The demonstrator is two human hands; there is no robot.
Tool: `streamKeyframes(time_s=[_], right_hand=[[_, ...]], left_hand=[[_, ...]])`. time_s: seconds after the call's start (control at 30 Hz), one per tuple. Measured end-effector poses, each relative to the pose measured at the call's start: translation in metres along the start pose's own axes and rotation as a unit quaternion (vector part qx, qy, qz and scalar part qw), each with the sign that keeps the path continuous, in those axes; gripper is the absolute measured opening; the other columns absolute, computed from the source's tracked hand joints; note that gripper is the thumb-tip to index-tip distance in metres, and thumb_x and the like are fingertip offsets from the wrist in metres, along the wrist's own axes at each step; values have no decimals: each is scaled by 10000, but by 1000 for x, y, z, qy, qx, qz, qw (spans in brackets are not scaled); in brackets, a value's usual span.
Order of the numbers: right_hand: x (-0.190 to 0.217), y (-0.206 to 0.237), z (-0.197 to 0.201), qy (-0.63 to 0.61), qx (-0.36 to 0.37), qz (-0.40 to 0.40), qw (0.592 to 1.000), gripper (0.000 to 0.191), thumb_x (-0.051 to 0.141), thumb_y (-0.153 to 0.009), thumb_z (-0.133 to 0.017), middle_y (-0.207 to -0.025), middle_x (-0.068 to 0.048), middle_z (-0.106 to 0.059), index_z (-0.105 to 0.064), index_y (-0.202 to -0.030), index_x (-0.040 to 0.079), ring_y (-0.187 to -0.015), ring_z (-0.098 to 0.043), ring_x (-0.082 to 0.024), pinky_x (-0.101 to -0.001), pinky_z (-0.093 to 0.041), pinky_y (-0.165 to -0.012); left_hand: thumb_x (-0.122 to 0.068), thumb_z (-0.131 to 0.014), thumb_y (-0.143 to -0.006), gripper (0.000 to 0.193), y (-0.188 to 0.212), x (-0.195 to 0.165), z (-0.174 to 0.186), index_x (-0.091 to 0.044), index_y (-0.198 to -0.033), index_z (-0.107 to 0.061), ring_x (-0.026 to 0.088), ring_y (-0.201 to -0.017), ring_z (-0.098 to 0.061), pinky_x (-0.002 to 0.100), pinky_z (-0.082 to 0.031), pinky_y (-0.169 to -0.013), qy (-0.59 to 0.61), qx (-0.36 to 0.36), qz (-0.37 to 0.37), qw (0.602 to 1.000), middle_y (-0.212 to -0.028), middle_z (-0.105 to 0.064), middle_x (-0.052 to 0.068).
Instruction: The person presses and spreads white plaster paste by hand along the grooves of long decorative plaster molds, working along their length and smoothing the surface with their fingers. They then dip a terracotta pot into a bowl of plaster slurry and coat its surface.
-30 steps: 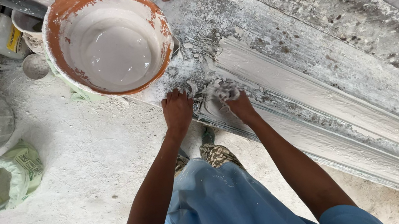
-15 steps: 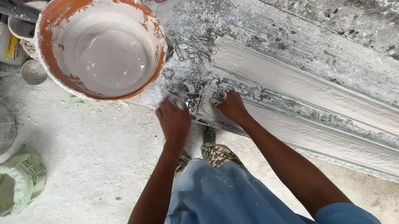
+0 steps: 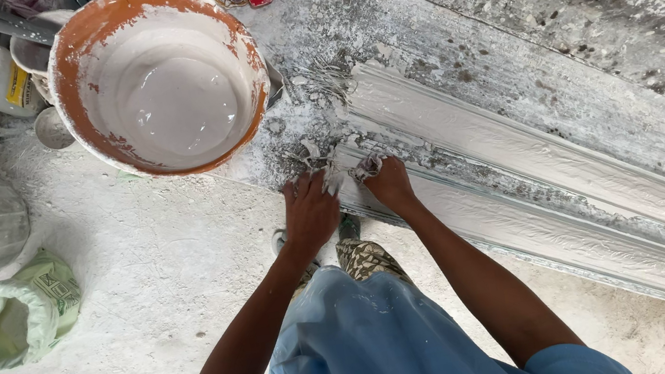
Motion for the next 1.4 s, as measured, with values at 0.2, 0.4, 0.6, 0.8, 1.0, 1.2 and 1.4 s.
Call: streamKeyframes(time_s=[0.2,0.4,0.6,0.8,1.0,1.2,1.4], right_hand=[[-13,3,-4,14,6,11,1000,344,138,-745,-826,-1058,-291,-688,-714,-987,-79,-1013,-666,-435,-470,-555,-886],[-85,28,16,-59,84,-145,984,311,123,-841,-783,-1057,-136,-758,-738,-1141,53,-824,-736,-192,-347,-629,-740],[-162,79,81,85,8,-102,991,231,141,-900,-768,-1040,-156,-757,-718,-1104,43,-885,-735,-262,-383,-608,-764],[-140,75,40,36,-44,69,996,346,58,-925,-578,-1169,-162,-690,-628,-1266,27,-1064,-705,-325,-469,-561,-1020],[-63,53,-7,70,-105,208,970,468,158,-1039,-483,-1505,-216,-456,-453,-1492,47,-1442,-419,-435,-654,-273,-1270],[1,32,-33,180,21,146,973,856,397,-831,-677,-1575,-260,-291,-352,-1532,29,-1461,-249,-486,-773,-216,-1078],[-32,44,-29,255,35,106,961,841,569,-939,-597,-1539,-280,-299,-355,-1498,-10,-1458,-272,-438,-811,-196,-1053]], left_hand=[[-346,-602,-903,429,-16,-6,-14,-70,-1206,-728,346,-1451,-359,685,-307,-1080,-53,117,-58,990,-1509,-522,102],[-413,-599,-894,438,-9,5,-17,-67,-1104,-767,321,-1496,-305,701,-286,-1101,-54,172,-94,979,-1506,-521,71],[-469,-574,-916,572,-6,7,-26,-31,-1259,-707,335,-1510,-276,717,-268,-1094,-75,179,-102,976,-1549,-481,87],[-549,-457,-964,649,-11,-88,-43,-21,-1284,-656,338,-1563,-159,727,-160,-1171,-20,291,-110,950,-1660,-288,138],[-419,-476,-951,565,-18,-39,-20,-33,-1314,-672,410,-1468,-234,782,-234,-1034,30,83,-35,995,-1581,-367,227],[-368,-554,-963,507,-4,-4,-14,-69,-1356,-667,356,-1488,-319,765,-288,-1054,-26,64,-46,997,-1507,-508,139],[-346,-613,-893,351,-2,-5,-19,-64,-1033,-770,362,-1502,-314,752,-265,-1093,-50,163,-21,985,-1513,-512,130]])
Point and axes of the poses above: each hand's wrist, its own y-axis away from the middle knuckle, its own z-axis out of the back of the hand, x = y × z, the point moved 2 cm from there along -y, towards the middle knuckle
